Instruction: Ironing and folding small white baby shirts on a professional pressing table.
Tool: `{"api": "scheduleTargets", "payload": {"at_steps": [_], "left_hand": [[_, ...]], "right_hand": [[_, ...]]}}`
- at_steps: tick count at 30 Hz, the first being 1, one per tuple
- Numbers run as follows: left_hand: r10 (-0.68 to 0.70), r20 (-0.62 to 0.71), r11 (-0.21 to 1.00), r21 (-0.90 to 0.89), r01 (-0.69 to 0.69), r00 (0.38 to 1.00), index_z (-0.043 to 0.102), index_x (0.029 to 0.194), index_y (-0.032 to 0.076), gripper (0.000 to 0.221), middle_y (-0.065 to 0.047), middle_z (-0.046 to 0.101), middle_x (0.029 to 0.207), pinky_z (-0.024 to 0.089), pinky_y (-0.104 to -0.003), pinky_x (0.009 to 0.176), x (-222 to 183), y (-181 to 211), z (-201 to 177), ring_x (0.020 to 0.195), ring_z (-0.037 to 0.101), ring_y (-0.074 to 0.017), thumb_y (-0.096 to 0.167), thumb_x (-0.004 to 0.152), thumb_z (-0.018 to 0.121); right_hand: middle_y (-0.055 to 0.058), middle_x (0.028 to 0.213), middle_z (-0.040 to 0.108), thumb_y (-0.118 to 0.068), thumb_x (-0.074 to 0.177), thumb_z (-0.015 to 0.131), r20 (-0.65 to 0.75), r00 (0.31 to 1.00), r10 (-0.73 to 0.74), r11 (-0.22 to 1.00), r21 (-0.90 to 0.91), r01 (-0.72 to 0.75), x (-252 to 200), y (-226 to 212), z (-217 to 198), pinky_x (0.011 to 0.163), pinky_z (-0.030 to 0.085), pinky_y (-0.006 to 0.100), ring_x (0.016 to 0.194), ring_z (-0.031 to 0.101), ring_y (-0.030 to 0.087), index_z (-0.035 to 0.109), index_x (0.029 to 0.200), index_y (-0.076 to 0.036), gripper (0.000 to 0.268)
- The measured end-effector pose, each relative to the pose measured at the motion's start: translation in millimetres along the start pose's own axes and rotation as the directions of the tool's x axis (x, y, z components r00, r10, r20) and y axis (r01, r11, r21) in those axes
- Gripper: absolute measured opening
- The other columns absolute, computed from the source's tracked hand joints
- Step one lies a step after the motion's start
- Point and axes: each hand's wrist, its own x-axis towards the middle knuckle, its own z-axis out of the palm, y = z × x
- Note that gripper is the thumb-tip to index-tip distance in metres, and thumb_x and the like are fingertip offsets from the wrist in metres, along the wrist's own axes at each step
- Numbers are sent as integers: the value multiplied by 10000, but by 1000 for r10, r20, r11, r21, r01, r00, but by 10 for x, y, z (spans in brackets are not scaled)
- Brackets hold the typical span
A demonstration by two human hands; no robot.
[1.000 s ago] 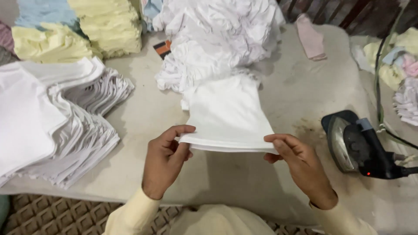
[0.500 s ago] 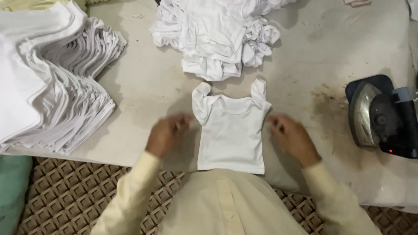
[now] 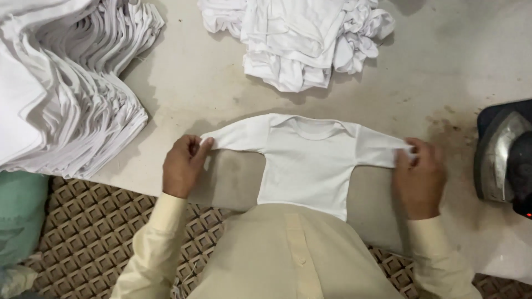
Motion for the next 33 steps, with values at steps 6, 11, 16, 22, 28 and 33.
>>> {"api": "scheduleTargets", "payload": {"at_steps": [6,11,16,22,28,33], "left_hand": [[86,-276,996,34,-80,957,729,1094,73,384,-132,636,1028,564,-476,804,36,26,213,976,683,-359,449,1026,691],[-150,-333,931,-365,20,931,796,936,148,189,-60,780,875,531,-313,599,96,-84,295,646,704,-175,304,860,871],[-27,-264,963,-266,-46,964,741,1212,64,306,-191,767,1012,551,-532,840,-131,278,150,1002,719,-414,286,1019,655],[6,-199,1000,-26,-12,980,680,1360,102,465,-160,750,1117,556,-540,896,-89,31,82,1025,725,-372,357,973,714],[68,-213,987,156,-34,975,648,1415,122,531,-122,704,1032,563,-532,876,-143,-77,-12,984,721,-346,400,972,737],[143,-426,960,280,-21,893,546,1461,151,817,-103,621,1153,580,-563,792,-61,-9,311,960,721,-385,412,777,910]], "right_hand": [[84,1018,695,-230,1053,615,339,821,-460,870,357,340,261,-1483,618,827,610,396,942,742,280,722,1233,-116,239],[74,987,782,-311,1038,624,480,772,-417,900,339,275,592,-1667,854,816,580,461,904,758,314,648,1362,-254,329],[94,735,703,-278,988,730,534,765,-359,864,501,55,748,-1553,1007,731,547,421,731,693,253,674,1171,-108,256],[36,1181,717,-266,1068,587,306,775,-553,824,338,455,351,-1714,612,794,599,440,964,736,302,698,1169,-165,180],[18,1454,629,-116,1060,508,297,701,-649,740,462,489,305,-1645,645,989,539,491,1220,645,323,657,1359,-186,341],[-1,1220,701,-174,1051,603,228,792,-566,772,485,412,0,-1558,488,858,590,412,1057,712,274,685,1283,-176,247]]}}
